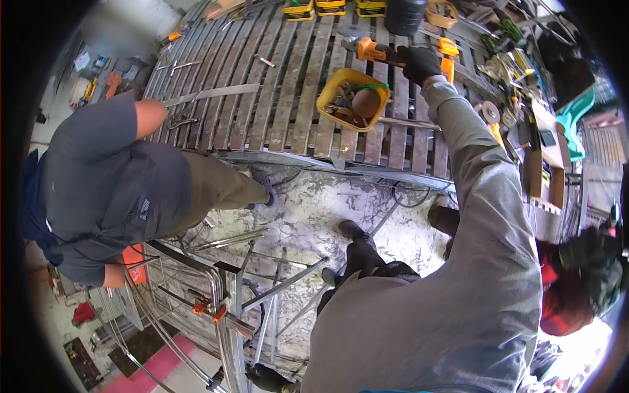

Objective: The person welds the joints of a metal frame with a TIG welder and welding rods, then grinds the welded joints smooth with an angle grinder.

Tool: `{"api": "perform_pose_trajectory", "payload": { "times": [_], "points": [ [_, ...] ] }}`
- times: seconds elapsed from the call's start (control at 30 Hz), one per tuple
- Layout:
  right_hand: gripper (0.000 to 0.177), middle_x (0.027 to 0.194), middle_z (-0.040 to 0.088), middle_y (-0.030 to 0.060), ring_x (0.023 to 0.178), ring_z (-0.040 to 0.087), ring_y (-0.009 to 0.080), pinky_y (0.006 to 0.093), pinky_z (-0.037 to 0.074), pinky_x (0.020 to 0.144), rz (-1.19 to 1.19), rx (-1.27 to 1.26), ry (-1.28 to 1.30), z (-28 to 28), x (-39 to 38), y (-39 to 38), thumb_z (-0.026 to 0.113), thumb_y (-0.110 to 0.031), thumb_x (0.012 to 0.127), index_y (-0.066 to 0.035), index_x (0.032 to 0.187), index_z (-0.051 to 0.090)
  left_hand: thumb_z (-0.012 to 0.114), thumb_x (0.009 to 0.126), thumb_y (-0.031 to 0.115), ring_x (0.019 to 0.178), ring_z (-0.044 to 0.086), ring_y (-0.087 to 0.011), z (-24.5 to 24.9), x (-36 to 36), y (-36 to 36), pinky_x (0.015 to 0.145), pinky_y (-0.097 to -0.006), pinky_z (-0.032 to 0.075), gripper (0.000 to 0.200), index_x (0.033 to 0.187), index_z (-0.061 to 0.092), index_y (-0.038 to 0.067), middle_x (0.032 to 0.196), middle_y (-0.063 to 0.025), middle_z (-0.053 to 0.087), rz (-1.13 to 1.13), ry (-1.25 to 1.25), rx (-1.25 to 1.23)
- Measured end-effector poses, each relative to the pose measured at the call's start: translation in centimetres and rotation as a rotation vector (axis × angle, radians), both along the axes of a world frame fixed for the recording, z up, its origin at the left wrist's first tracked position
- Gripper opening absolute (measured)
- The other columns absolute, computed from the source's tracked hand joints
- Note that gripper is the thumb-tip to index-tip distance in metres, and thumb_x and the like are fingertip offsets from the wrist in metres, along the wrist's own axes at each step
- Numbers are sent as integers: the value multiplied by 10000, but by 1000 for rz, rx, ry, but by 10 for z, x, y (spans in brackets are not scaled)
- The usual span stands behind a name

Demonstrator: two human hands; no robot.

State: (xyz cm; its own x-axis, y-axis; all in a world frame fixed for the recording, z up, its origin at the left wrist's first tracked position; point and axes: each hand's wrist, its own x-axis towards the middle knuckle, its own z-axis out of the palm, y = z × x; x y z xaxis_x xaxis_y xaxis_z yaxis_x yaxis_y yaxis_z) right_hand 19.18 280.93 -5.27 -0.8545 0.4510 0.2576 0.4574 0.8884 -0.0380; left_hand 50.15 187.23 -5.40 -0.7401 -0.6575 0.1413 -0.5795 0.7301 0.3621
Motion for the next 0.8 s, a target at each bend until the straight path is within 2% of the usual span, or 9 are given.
{"api": "perform_pose_trajectory", "payload": {
  "times": [0.37, 0.47, 0.53, 0.6, 0.63, 0.67, 0.7, 0.73, 0.8],
  "points": [
    [340, 973, 758, 107, 946, 714, 369, 507, 540, 840, 179, 145, 77, -101, -45, 47, 747, -276, 780, -263, 1120, 744, 589, 935, 160, 1254, 613, -367, -11, 106, 24, 1037, -409, 495, 448, 1340, 649, -19, 1360, -220, 657, 85, -381, -34],
    [412, 1046, 772, 130, 946, 717, 390, 494, 565, 811, 410, 73, 86, -102, -42, 52, 763, -340, 809, -157, 1179, 748, 586, 911, 56, 1058, 648, -288, -26, 135, 56, 895, -405, 534, 364, 1257, 670, -21, 1169, -182, 693, 312, -16, 311],
    [580, 1272, 676, 171, 1119, 673, 385, 475, 554, 915, 420, -59, -47, -97, -44, 62, 751, -354, 836, -137, 1360, 631, 590, 910, 21, 798, 588, -160, -26, 141, 74, 691, -313, 511, 374, 1275, 670, 19, 979, -77, 664, 276, -49, 298],
    [757, 1497, 580, 212, 1293, 628, 380, 455, 542, 1019, 437, -150, -242, -96, -48, 76, 740, -369, 864, -117, 1542, 514, 619, 895, 53, 748, 619, -149, -16, 139, 95, 633, -331, 510, 364, 1254, 676, 32, 977, -105, 696, 651, -16, 643],
    [589, 1392, 650, 167, 1208, 662, 391, 469, 549, 981, 227, 287, -367, -104, -49, 75, 713, -259, 904, -95, 1452, 573, 654, 879, 116, 773, 645, -172, -28, 152, 91, 656, -354, 530, 374, 1241, 678, 22, 976, -140, 704, 458, -66, 384],
    [589, 1392, 650, 167, 1208, 662, 391, 469, 549, 981, 325, 273, -351, -118, -53, 100, 713, -259, 904, -95, 1452, 573, 664, 874, 204, 888, 702, -265, 1, 131, 112, 780, -387, 561, 423, 1256, 683, 24, 1048, -196, 723, 575, -142, 482],
    [532, 1313, 661, 186, 1105, 661, 400, 468, 549, 950, 463, -74, -7, -132, -59, 143, 617, -243, 947, -50, 1441, 571, 650, 888, 228, 1049, 720, -329, -19, 152, 102, 929, -412, 559, 446, 1296, 683, 48, 1166, -196, 737, 325, -218, 49],
    [524, 1307, 655, 198, 1093, 665, 390, 473, 549, 930, 278, 40, -68, -157, -80, 208, 622, -284, 967, -18, 1417, 582, 652, 887, 273, 1287, 619, -389, 4, 130, 112, 1106, -434, 467, 472, 1296, 691, 41, 1322, -229, 684, 435, -204, 216],
    [520, 1325, 649, 197, 1184, 617, 427, 489, 521, 990, 206, 188, 322, -47, -62, 73, 645, -350, 1005, -33, 1414, 592, 675, 901, 242, 1237, 657, -352, 7, 132, 105, 1072, -421, 491, 444, 1284, 700, 19, 1290, -213, 705, 492, -91, 193]
  ]
}}
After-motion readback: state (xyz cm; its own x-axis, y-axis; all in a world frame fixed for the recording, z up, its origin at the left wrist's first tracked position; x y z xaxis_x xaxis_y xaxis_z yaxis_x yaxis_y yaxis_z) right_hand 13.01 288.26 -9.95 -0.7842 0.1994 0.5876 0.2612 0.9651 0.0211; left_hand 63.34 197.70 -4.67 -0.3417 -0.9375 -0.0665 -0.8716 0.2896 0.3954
